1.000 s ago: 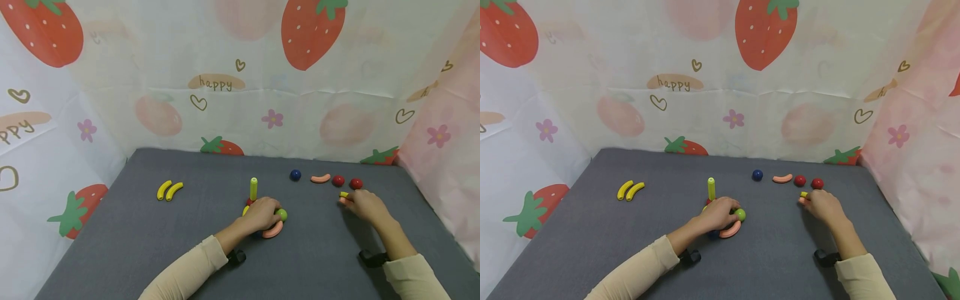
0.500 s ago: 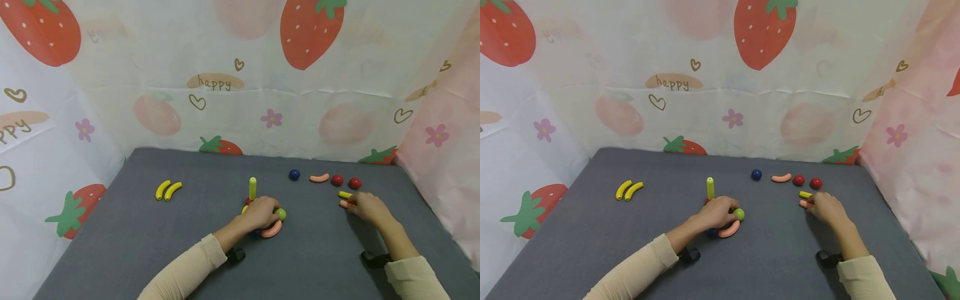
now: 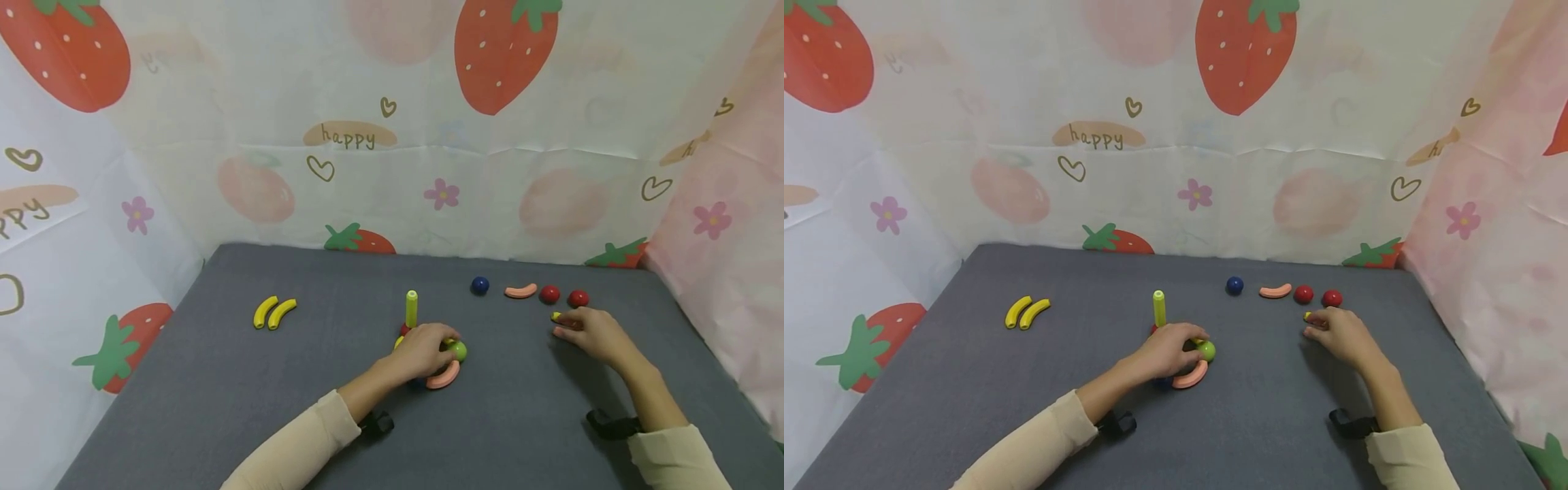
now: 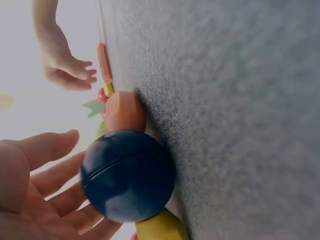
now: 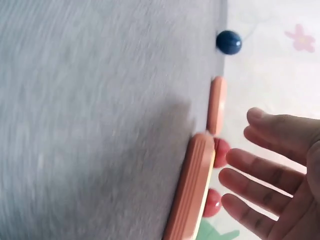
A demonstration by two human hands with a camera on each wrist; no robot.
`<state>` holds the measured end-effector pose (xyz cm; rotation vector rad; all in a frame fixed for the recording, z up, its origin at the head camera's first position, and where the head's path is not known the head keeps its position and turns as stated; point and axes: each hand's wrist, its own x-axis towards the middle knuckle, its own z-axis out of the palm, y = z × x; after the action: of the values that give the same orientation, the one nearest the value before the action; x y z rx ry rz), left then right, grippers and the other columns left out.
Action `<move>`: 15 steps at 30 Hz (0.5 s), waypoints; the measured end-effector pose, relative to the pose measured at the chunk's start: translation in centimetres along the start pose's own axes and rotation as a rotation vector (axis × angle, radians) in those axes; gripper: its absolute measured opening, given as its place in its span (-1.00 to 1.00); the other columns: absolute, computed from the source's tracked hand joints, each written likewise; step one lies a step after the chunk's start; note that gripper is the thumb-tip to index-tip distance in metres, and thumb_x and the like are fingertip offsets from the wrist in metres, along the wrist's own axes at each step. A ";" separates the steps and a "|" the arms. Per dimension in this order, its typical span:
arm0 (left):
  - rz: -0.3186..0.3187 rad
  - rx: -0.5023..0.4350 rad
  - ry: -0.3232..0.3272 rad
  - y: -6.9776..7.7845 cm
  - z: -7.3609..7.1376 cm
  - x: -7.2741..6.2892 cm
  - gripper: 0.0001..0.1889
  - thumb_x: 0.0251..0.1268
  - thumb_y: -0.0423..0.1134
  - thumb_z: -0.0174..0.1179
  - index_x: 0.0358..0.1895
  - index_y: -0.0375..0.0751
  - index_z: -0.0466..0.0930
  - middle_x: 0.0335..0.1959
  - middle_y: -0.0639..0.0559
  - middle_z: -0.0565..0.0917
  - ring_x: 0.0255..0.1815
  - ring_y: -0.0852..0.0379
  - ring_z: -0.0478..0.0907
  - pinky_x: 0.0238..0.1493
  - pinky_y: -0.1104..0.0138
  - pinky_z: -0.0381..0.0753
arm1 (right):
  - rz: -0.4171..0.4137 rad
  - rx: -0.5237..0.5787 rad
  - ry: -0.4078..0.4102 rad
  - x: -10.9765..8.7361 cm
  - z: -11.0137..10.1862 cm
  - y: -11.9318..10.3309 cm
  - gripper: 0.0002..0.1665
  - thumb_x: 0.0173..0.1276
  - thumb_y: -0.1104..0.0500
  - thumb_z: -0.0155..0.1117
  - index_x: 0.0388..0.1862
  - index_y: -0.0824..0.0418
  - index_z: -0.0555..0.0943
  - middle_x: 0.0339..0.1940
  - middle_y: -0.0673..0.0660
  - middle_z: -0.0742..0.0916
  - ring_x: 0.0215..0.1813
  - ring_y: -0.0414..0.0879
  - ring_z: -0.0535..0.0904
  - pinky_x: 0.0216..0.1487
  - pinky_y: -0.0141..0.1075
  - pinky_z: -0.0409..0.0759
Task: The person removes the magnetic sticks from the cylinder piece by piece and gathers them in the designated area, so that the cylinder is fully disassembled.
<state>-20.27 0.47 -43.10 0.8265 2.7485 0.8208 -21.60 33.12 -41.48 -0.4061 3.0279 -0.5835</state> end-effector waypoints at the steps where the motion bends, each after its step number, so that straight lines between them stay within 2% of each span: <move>1: 0.004 -0.020 0.000 -0.1 -0.1 -0.3 -0.68 0.34 -0.20 0.23 0.12 -0.15 0.65 0.09 0.02 0.69 0.11 0.10 0.62 0.09 0.30 0.59 | -0.012 0.015 0.011 0.0 0.0 -0.2 -0.62 0.31 0.14 0.35 -0.03 0.42 0.67 -0.17 0.33 0.76 -0.14 0.18 0.69 -0.11 0.07 0.62; 4: -0.005 -0.087 -0.010 -0.4 -0.7 -1.1 -0.67 0.34 -0.18 0.24 0.14 -0.13 0.64 0.12 0.03 0.68 0.16 0.09 0.59 0.15 0.26 0.57 | -0.035 0.055 0.040 0.2 0.3 -1.0 -0.65 0.29 0.20 0.35 -0.04 0.42 0.67 -0.18 0.31 0.76 -0.16 0.15 0.68 -0.15 0.03 0.63; 7: -0.041 -0.167 -0.027 -0.9 -1.3 -1.9 -0.66 0.33 -0.18 0.25 0.14 -0.12 0.64 0.15 0.02 0.66 0.21 0.05 0.56 0.21 0.15 0.54 | -0.045 0.104 0.063 0.4 0.8 -1.6 -0.66 0.29 0.23 0.35 -0.03 0.42 0.67 -0.19 0.29 0.75 -0.17 0.12 0.67 -0.17 -0.02 0.65; 11: -0.085 -0.233 -0.032 -2.0 -2.3 -2.9 -0.67 0.34 -0.16 0.24 0.12 -0.13 0.64 0.15 -0.03 0.65 0.19 -0.03 0.56 0.17 0.07 0.52 | -0.033 0.233 0.066 1.0 1.8 -2.5 -0.61 0.33 0.16 0.33 0.04 0.38 0.65 -0.11 0.28 0.76 -0.12 0.06 0.68 -0.15 -0.25 0.67; 12: -0.096 -0.245 -0.028 -2.3 -2.5 -3.1 -0.68 0.34 -0.16 0.23 0.12 -0.14 0.65 0.11 -0.04 0.67 0.15 -0.03 0.57 0.13 0.08 0.54 | -0.033 0.266 0.064 1.1 2.1 -2.8 -0.59 0.34 0.14 0.33 0.06 0.37 0.64 -0.08 0.28 0.76 -0.10 0.02 0.68 -0.13 -0.29 0.66; 15: -0.128 -0.276 -0.001 -3.5 -3.1 -3.7 -0.70 0.36 -0.17 0.21 0.09 -0.16 0.66 0.03 -0.05 0.69 0.07 -0.02 0.59 0.08 0.10 0.57 | -0.030 0.378 0.048 1.7 2.8 -3.7 -0.55 0.36 0.10 0.30 0.12 0.35 0.62 -0.02 0.28 0.75 -0.09 -0.25 0.66 -0.10 -0.46 0.60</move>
<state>-19.74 -5.45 -42.48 0.5907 2.5735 1.1370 -22.09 28.31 -42.67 -0.4209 2.8615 -1.1536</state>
